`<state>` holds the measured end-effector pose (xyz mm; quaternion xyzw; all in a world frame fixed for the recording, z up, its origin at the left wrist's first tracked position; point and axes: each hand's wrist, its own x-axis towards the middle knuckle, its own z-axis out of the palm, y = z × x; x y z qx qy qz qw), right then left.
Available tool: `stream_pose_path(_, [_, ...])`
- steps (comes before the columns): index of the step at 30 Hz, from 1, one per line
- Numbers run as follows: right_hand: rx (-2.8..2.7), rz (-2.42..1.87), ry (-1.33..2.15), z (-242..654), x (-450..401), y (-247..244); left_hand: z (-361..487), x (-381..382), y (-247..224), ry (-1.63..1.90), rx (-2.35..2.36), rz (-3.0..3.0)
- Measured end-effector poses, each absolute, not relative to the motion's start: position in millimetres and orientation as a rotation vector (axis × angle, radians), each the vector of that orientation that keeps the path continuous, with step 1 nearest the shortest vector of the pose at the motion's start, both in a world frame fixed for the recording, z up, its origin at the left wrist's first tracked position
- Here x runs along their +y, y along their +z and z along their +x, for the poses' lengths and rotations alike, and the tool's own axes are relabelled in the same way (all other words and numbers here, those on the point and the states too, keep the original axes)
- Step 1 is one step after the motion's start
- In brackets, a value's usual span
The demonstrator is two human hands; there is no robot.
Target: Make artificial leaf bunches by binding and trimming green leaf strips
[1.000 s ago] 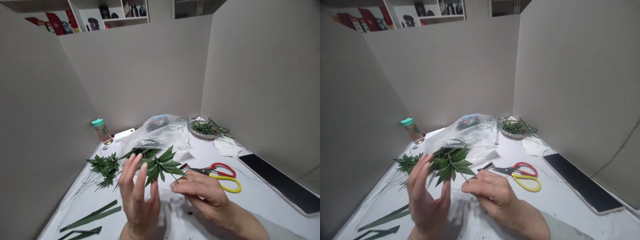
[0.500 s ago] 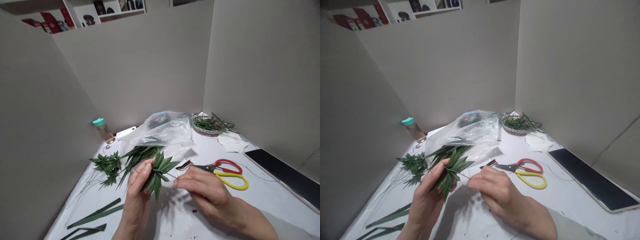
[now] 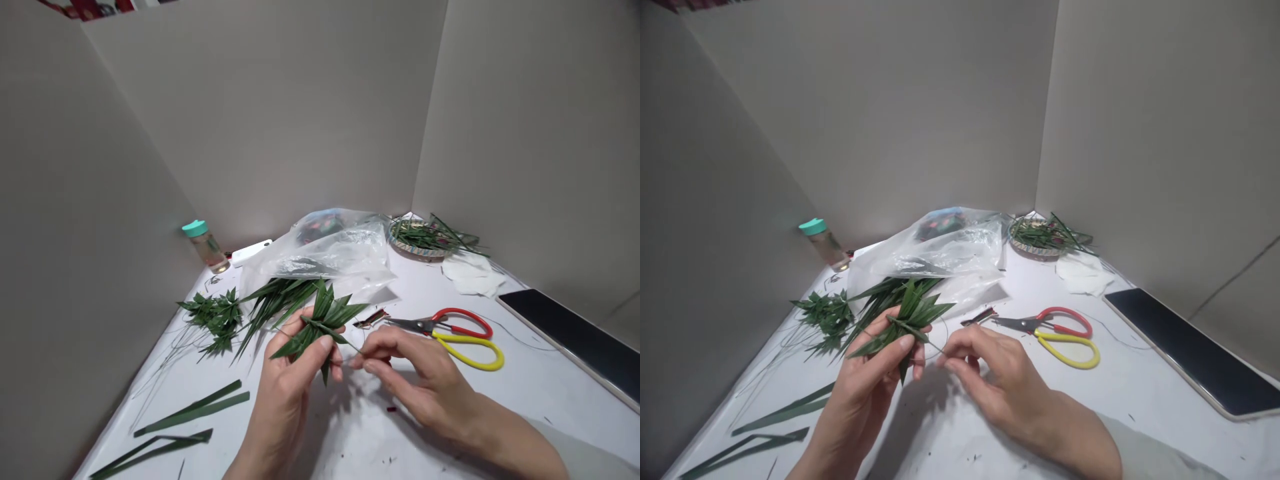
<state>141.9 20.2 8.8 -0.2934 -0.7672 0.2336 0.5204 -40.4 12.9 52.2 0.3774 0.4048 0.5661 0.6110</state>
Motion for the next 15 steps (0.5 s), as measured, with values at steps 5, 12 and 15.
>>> stream_pose_path(5, [-1.856, -0.690, 0.852, 136.5, 19.2, 11.6, -40.6, 14.6, 54.7, 1.277, 0.887, 0.874])
stream_pose_path(12, [-1.805, -0.697, 1.056, 134.5, 22.0, 10.1, -42.7, 12.5, 57.7, 1.169, 0.735, 0.891])
stream_pose_path(15, [-1.772, -0.720, 1.034, 135.2, 21.5, 9.9, -42.3, 11.6, 55.8, 1.194, 0.735, 0.873])
